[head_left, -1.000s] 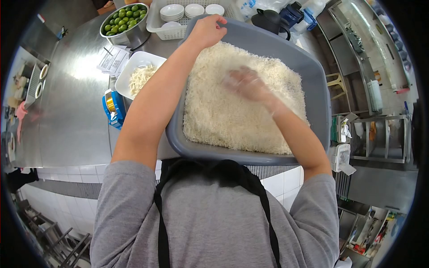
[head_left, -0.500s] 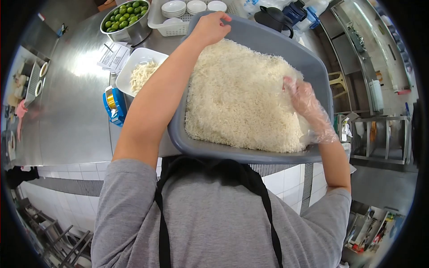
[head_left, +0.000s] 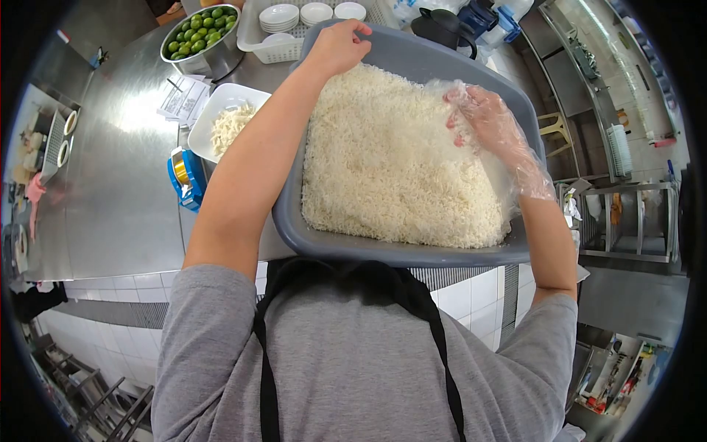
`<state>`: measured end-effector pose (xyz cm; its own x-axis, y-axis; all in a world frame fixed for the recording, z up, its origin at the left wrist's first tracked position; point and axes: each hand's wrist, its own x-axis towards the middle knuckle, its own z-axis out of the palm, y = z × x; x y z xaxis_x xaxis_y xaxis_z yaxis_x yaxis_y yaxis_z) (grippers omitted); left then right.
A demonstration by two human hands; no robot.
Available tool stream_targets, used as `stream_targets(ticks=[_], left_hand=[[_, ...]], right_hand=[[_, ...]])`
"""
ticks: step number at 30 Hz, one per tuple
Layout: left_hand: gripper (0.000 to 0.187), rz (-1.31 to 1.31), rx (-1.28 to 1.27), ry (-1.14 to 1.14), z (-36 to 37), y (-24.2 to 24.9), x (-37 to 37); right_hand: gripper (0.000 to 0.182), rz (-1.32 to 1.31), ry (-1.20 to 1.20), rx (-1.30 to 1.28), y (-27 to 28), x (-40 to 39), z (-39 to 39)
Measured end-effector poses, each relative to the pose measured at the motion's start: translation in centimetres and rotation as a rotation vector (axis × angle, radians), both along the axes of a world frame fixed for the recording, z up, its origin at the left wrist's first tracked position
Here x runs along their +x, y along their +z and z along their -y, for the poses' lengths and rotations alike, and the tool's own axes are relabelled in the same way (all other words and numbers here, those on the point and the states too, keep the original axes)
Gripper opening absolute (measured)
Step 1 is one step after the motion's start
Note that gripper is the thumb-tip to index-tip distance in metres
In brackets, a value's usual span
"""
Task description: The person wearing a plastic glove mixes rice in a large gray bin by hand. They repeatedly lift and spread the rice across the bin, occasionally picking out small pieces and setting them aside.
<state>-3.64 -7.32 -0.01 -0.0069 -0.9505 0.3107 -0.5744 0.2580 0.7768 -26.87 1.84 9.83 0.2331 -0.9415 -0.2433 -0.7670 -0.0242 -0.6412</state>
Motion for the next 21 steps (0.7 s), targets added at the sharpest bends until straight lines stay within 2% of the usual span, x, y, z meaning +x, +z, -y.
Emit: stream_targets(ticks=[4, 6, 7, 9, 10, 12, 13, 15, 19, 21], left_hand=[[0.029, 0.004, 0.024, 0.004, -0.2, 0.2, 0.0], [0.029, -0.003, 0.027, 0.003, -0.3, 0.3, 0.0], [0.029, -0.004, 0.044, -0.001, -0.3, 0.4, 0.0], [0.029, -0.006, 0.060, -0.001, -0.3, 0.5, 0.0], [0.029, -0.006, 0.061, -0.006, -0.3, 0.5, 0.0], [0.029, -0.006, 0.061, -0.011, -0.3, 0.5, 0.0], [0.029, -0.016, 0.067, -0.015, -0.3, 0.5, 0.0], [0.029, -0.027, 0.071, -0.015, -0.3, 0.5, 0.0], [0.030, -0.008, 0.074, -0.017, -0.3, 0.5, 0.0], [0.030, -0.004, 0.076, -0.015, -0.3, 0.5, 0.0]], right_hand=[[0.046, -0.108, -0.103, 0.052, 0.1, 0.9, 0.9], [0.043, -0.197, -0.117, -0.111, -0.2, 1.1, 1.3], [0.043, -0.196, -0.115, -0.112, -0.6, 1.0, 1.2], [0.032, -0.159, 0.115, -0.345, -1.9, 0.2, 0.9], [0.032, -0.159, 0.116, -0.344, -2.2, -0.2, 1.3], [0.029, -0.217, 0.285, -0.117, -2.5, -1.1, 2.4], [0.029, -0.218, 0.286, -0.118, -2.7, -1.4, 2.6], [0.028, -0.027, 0.105, 0.025, -3.0, -1.6, 2.9], [0.031, -0.156, 0.060, 0.044, -1.9, -1.2, 2.8], [0.026, -0.254, 0.159, -0.030, -1.6, -1.1, 2.5]])
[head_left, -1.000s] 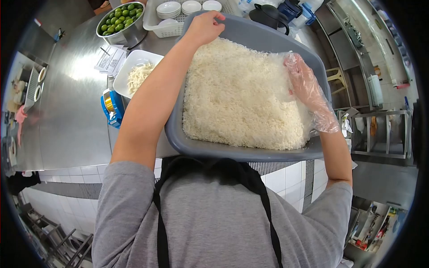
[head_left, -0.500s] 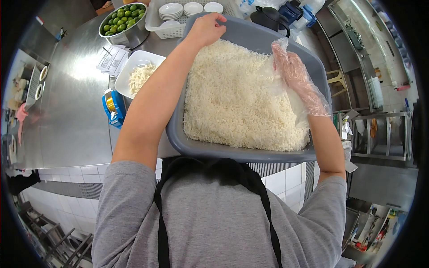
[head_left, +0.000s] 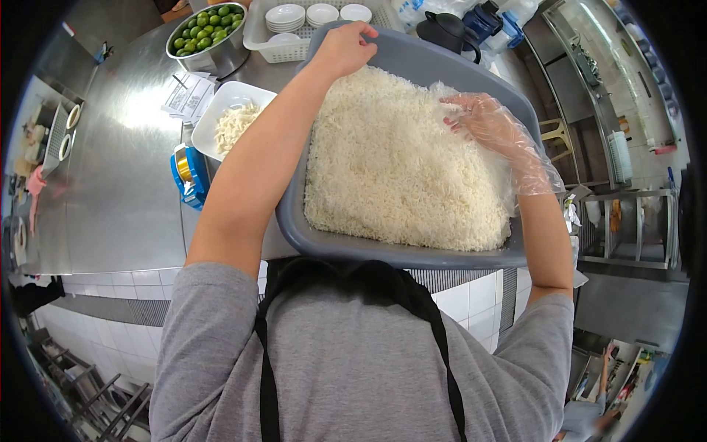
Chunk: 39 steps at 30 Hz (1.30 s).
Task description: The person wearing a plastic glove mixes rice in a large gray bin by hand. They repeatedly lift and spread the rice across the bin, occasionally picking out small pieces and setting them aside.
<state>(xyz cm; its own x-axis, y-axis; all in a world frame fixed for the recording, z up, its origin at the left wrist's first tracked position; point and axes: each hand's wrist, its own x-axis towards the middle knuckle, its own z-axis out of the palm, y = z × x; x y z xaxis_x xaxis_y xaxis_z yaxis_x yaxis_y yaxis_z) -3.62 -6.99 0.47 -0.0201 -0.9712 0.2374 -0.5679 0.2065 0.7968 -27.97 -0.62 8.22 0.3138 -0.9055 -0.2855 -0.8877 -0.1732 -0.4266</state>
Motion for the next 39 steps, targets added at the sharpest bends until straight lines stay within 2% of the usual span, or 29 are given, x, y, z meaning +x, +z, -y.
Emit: stream_targets(ticks=[1, 3, 7, 9, 10, 12, 13, 15, 18, 19, 21, 23, 25, 26, 28, 29, 31, 35, 38, 39], left_hand=[[0.030, 0.003, 0.004, 0.000, 0.0, 0.0, 0.0], [0.030, 0.004, 0.005, -0.002, 0.0, 0.0, 0.0], [0.030, 0.000, 0.010, -0.003, 0.1, 0.0, 0.0], [0.030, 0.003, 0.010, -0.004, 0.1, -0.1, 0.0], [0.030, 0.012, 0.010, -0.007, 0.1, 0.0, 0.0], [0.031, 0.021, 0.007, -0.010, 0.2, 0.1, 0.0], [0.031, 0.023, 0.008, -0.009, 0.2, 0.0, 0.0], [0.031, 0.025, 0.008, -0.005, 0.1, 0.1, 0.0], [0.030, 0.005, 0.008, -0.001, -0.1, 0.0, 0.0], [0.029, -0.011, -0.023, 0.007, -0.2, -0.1, -0.1], [0.027, -0.026, -0.054, 0.023, -0.1, -0.2, 0.0], [0.028, -0.046, -0.043, -0.005, -0.2, -0.1, 0.0], [0.028, -0.051, -0.053, 0.009, 0.1, -0.2, 0.0], [0.028, -0.053, -0.067, 0.018, 0.2, -0.3, 0.0], [0.028, -0.072, -0.079, 0.026, 0.3, -0.3, -0.1], [0.028, -0.091, -0.092, 0.032, 0.3, -0.1, 0.1], [0.027, -0.128, -0.080, 0.048, 0.0, 0.1, 0.2], [0.027, -0.118, -0.071, 0.044, 0.1, 0.2, 0.1], [0.026, -0.143, -0.067, 0.051, 0.2, 0.0, 0.0], [0.026, -0.143, -0.065, 0.054, 0.3, -0.1, 0.0]], right_hand=[[0.026, 0.000, -0.001, 0.000, 0.2, 0.1, -0.2], [0.026, 0.257, -0.107, 0.103, 0.5, 0.3, -0.6], [0.025, 0.219, -0.001, 0.112, -0.2, -1.3, 0.2], [0.024, -0.394, 0.093, -0.253, -0.6, -1.7, 0.2], [0.024, -0.394, 0.093, -0.252, -1.8, -2.6, 0.9], [0.023, -0.303, 0.423, -0.338, -4.4, -4.9, 2.7], [0.023, -0.303, 0.423, -0.339, -4.4, -4.1, 2.2], [0.022, -0.126, 0.163, -0.194, -4.5, -0.7, 0.4], [0.021, -0.209, 0.205, -0.116, -6.0, 2.2, -0.2], [0.019, -0.212, 0.300, -0.203, -7.1, 2.1, -0.4], [0.018, -0.165, 0.339, -0.242, -7.7, 1.5, 0.7], [0.017, -0.123, 0.382, -0.274, -6.4, 2.0, 1.1], [0.015, 0.030, 0.069, -0.198, -3.3, 2.6, 1.2], [0.015, 0.030, 0.073, -0.198, -3.4, 2.6, 1.3], [0.017, 0.329, -0.073, 0.033, -3.9, 3.3, 1.8], [0.017, 0.337, -0.055, 0.036, -5.0, 3.8, 2.3], [0.016, 0.386, 0.293, -0.328, -8.5, 5.0, 3.3], [0.013, 0.340, 0.245, -0.323, -11.2, 10.0, 2.2], [0.011, 0.263, 0.364, -0.320, -11.7, 12.0, 0.9], [0.011, 0.239, 0.424, -0.412, -12.5, 12.3, 1.0]])
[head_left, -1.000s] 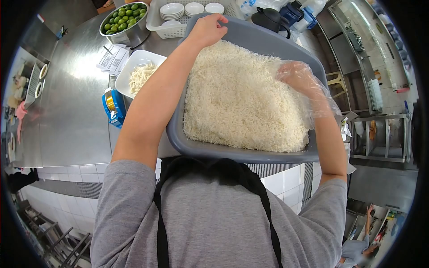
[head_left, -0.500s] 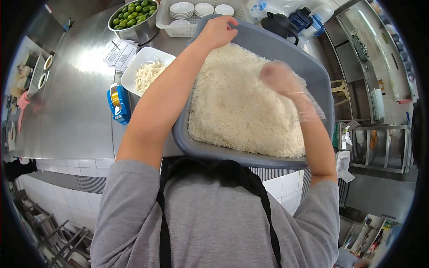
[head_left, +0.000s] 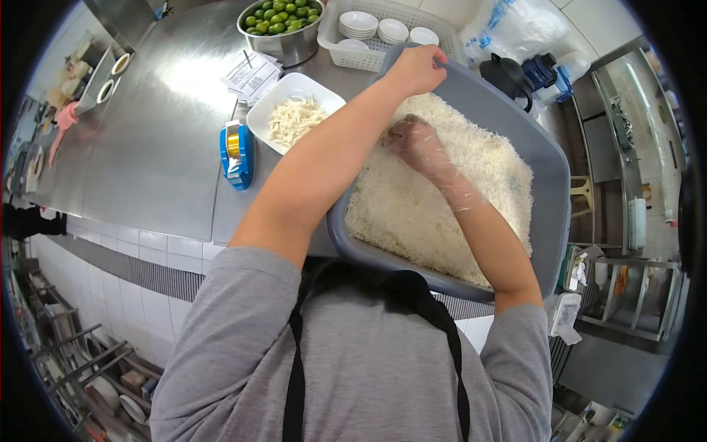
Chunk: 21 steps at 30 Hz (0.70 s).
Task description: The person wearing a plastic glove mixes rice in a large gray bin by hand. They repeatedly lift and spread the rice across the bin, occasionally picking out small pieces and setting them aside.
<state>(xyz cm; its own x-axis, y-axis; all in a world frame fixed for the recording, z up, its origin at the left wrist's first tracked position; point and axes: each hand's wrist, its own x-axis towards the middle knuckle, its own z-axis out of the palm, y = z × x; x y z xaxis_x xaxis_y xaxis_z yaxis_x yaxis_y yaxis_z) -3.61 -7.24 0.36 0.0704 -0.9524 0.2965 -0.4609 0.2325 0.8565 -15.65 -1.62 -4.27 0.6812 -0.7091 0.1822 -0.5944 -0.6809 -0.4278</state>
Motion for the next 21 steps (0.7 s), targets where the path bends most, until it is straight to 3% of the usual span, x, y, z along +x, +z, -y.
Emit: stream_targets(ticks=[2, 5, 7, 8, 12, 15, 18, 21], left_hand=[[0.027, 0.020, -0.025, -0.016, 0.2, -0.2, 0.1], [0.027, 0.026, -0.038, -0.016, 0.4, -0.4, 0.2], [0.027, 0.014, -0.013, -0.020, 0.3, -0.3, 0.2], [0.027, 0.005, 0.008, -0.023, 0.2, -0.1, 0.1], [0.027, 0.039, -0.005, -0.016, 0.2, 0.1, 0.1], [0.027, 0.007, 0.020, -0.015, 0.0, 0.3, 0.1], [0.027, -0.008, -0.003, -0.007, 0.0, 0.1, 0.0], [0.027, 0.012, -0.009, -0.022, 0.1, 0.0, 0.2]], right_hand=[[0.012, -0.011, 0.047, -0.102, -0.1, 0.2, 0.5], [0.012, 0.172, -0.055, 0.131, 2.0, -0.8, 1.8], [0.011, 0.222, -0.316, 0.627, 3.9, -1.5, 2.0], [0.011, 0.237, -0.323, 0.668, 4.1, -1.8, 2.0], [0.013, 0.221, -0.296, 0.527, 1.5, -2.4, 3.0], [0.017, 0.226, -0.099, 0.345, 0.5, -1.2, 2.3], [0.019, -0.120, 0.092, -0.078, 0.1, 0.6, 0.6], [0.020, -0.043, 0.121, 0.144, 1.1, -0.1, 1.8]])
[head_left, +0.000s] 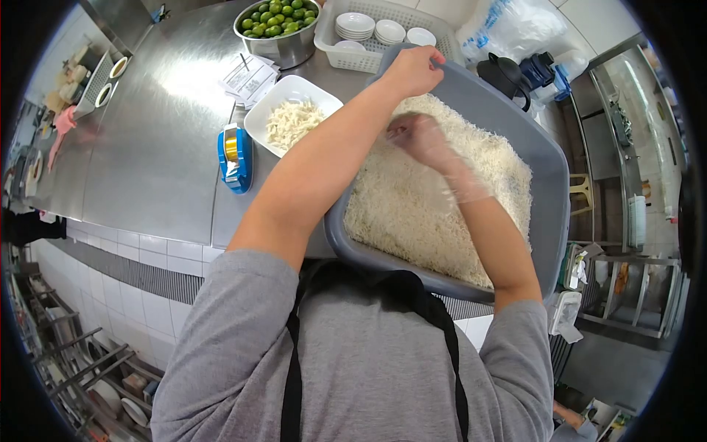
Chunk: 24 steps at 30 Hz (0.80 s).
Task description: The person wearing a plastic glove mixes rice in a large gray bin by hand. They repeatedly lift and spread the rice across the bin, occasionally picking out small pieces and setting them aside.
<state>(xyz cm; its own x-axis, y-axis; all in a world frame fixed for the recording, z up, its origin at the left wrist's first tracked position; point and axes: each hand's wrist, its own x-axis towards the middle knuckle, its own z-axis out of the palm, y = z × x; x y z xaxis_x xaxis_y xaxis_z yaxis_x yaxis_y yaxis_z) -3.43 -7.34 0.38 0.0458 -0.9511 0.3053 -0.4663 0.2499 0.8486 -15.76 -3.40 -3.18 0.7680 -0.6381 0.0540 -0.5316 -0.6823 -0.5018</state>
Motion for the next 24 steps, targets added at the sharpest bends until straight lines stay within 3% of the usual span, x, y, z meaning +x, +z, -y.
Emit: stream_targets(ticks=[1, 3, 4, 6, 10, 12, 13, 15, 16, 18, 24], left_hand=[[0.027, 0.016, -0.015, 0.003, 0.1, -0.1, 0.0], [0.027, 0.030, -0.024, 0.006, 0.2, -0.4, 0.0], [0.027, 0.038, -0.021, 0.007, 0.3, -0.3, 0.0], [0.027, 0.046, -0.023, 0.006, 0.5, -0.3, -0.1], [0.027, 0.021, 0.015, -0.001, 0.2, 0.0, -0.2], [0.027, 0.003, 0.034, -0.003, 0.0, 0.2, -0.1], [0.027, 0.003, 0.038, 0.001, 0.1, 0.2, -0.1], [0.027, 0.003, 0.044, -0.002, 0.1, 0.1, -0.1], [0.026, 0.005, 0.030, 0.007, 0.1, 0.1, -0.1], [0.026, 0.010, 0.015, 0.016, 0.1, 0.2, -0.1], [0.026, 0.004, -0.021, 0.016, -0.1, 0.2, -0.1]], right_hand=[[0.020, -0.003, 0.005, 0.005, 1.0, -0.4, 0.2], [0.020, 0.171, -0.407, 0.614, 3.9, -1.1, 0.3], [0.020, 0.170, -0.407, 0.613, 4.5, -1.5, 0.3], [0.022, 0.445, -0.483, 0.923, 5.4, -2.4, 0.0], [0.023, 0.554, -0.609, 0.997, 3.4, -3.4, 0.7], [0.020, 0.281, -0.596, 0.806, 3.6, -2.5, 0.3], [0.020, 0.281, -0.597, 0.807, 3.2, -2.1, 0.1], [0.018, 0.035, -0.298, 0.273, 1.4, -1.1, -0.4], [0.018, 0.036, -0.301, 0.273, 0.5, -0.5, -0.9], [0.017, 0.149, 0.004, -0.141, -1.1, 0.7, -2.0], [0.012, -0.017, -0.033, -0.280, -3.4, 2.2, -2.2]])
